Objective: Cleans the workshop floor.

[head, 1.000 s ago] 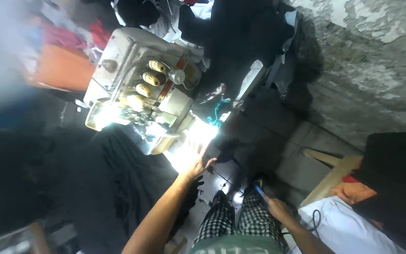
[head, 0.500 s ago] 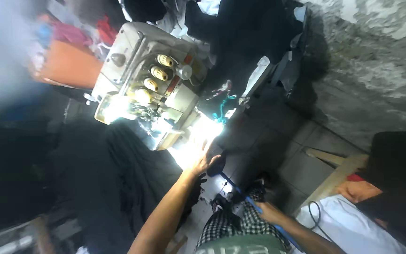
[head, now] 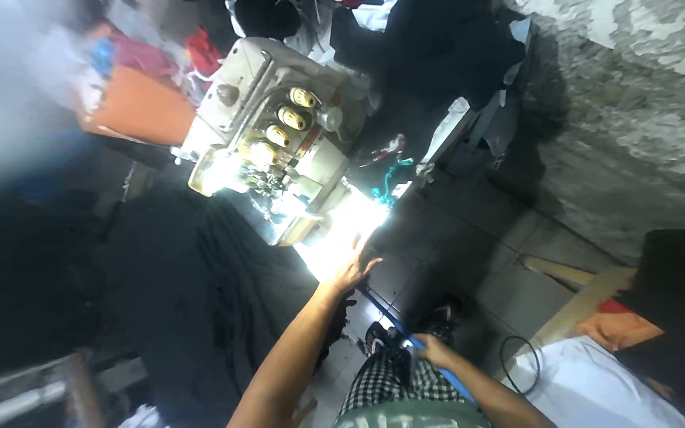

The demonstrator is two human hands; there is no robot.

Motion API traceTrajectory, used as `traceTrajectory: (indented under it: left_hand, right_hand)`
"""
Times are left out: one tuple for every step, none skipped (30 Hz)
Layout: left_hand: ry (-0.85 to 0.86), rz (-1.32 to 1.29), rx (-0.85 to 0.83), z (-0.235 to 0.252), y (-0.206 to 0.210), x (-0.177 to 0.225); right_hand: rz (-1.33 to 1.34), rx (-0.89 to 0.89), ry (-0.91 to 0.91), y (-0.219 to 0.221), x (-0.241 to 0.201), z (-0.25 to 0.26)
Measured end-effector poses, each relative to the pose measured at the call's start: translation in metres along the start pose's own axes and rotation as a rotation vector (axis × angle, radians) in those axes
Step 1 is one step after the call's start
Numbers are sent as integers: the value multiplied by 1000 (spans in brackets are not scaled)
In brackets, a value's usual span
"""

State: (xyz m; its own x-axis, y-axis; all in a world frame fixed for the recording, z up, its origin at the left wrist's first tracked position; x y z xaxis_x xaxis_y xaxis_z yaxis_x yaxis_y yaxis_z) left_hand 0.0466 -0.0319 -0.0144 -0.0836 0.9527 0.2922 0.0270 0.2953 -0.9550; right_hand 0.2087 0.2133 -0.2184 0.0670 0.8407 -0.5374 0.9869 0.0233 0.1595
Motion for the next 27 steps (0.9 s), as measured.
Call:
traceTrajectory:
  left_hand:
    - [16, -9, 5, 0, 0, 1]
    - [30, -9, 9, 0, 0, 2]
    - [34, -7, 5, 0, 2, 2]
    - [32, -12, 2, 1, 2, 2]
    - [29, -32, 4, 0, 1, 2]
    - [31, -25, 10, 0, 0, 3]
    - [34, -21, 18, 1, -1, 3]
    - [31, -18, 18, 1, -2, 4]
    - [28, -21, 11, 2, -2, 4]
    - [27, -31, 2, 2, -1, 5]
    - [36, -33, 9, 2, 0, 5]
    - [38, -26, 9, 2, 1, 5]
    - [34, -25, 8, 2, 1, 3]
    - [21, -27, 0, 2, 2, 1]
    - [17, -20, -4, 1, 3, 0]
    - [19, -23, 5, 0, 3, 0]
    - [24, -24, 21, 0, 3, 1]
    - [26, -22, 30, 0, 1, 0]
    - [29, -13, 34, 1, 0, 0]
    - [27, 2, 33, 0, 0, 0]
    - [17, 4, 21, 1, 1, 0]
    - [6, 1, 2, 1, 3, -1]
    - [-6, 4, -20, 1, 3, -1]
    - [-5, 13, -24, 1, 3, -1]
    - [7, 19, -10, 1, 2, 0]
    - [14, 9, -3, 1, 2, 1]
    - [15, -2, -6, 1, 3, 2]
  right_hand:
    - [15, -7, 20, 5, 6, -1]
    - [18, -24, 35, 10, 11, -10]
    - [23, -42, 39, 12, 17, -23]
    - [37, -56, 34, 13, 21, -39]
    - [64, -63, 21, 13, 25, -57]
    - [107, -60, 5, 11, 28, -75]
    - [158, -43, -19, 8, 30, -93]
    - [202, -21, -40, 4, 32, -108]
    - [234, 3, -48, -2, 33, -120]
    - [261, 48, -52, -8, 34, -127]
    - [277, 96, -51, -17, 34, -130]
    - [277, 149, -48, -30, 32, -128]
    - [280, 211, -50, -44, 29, -121]
    - [291, 255, -46, -57, 24, -109]
    - [316, 282, -42, -68, 19, -94]
    - [355, 295, -42, -75, 15, -77]
    - [406, 290, -41, -79, 11, -61]
    - [447, 276, -37, -76, 6, -47]
    - [477, 253, -23, -67, 3, -38]
    - [495, 234, -3, -57, 3, -35]
    - [506, 228, 18, -48, 6, -37]
    - [514, 230, 35, -40, 12, -44]
    - [520, 235, 43, -35, 18, -57]
    - [517, 246, 36, -34, 23, -73]
    - [511, 262, 14, -35, 28, -90]
    - [507, 271, -10, -37, 29, -108]
    - [518, 267, -31, -39, 27, -123]
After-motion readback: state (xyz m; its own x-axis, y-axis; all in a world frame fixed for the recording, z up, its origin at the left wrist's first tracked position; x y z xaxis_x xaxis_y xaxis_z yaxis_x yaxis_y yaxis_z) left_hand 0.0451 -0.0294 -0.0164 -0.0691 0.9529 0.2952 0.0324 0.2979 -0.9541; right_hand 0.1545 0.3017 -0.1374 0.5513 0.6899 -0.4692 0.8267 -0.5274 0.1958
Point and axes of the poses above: each hand's wrist, its own z-axis towards the middle knuckle, its own y-axis out of the palm, x = y × z, the point moved 10 cm from there along z, towards the middle knuckle, and after that the axes turned 10 degrees about -z, right-handed, at the moved point
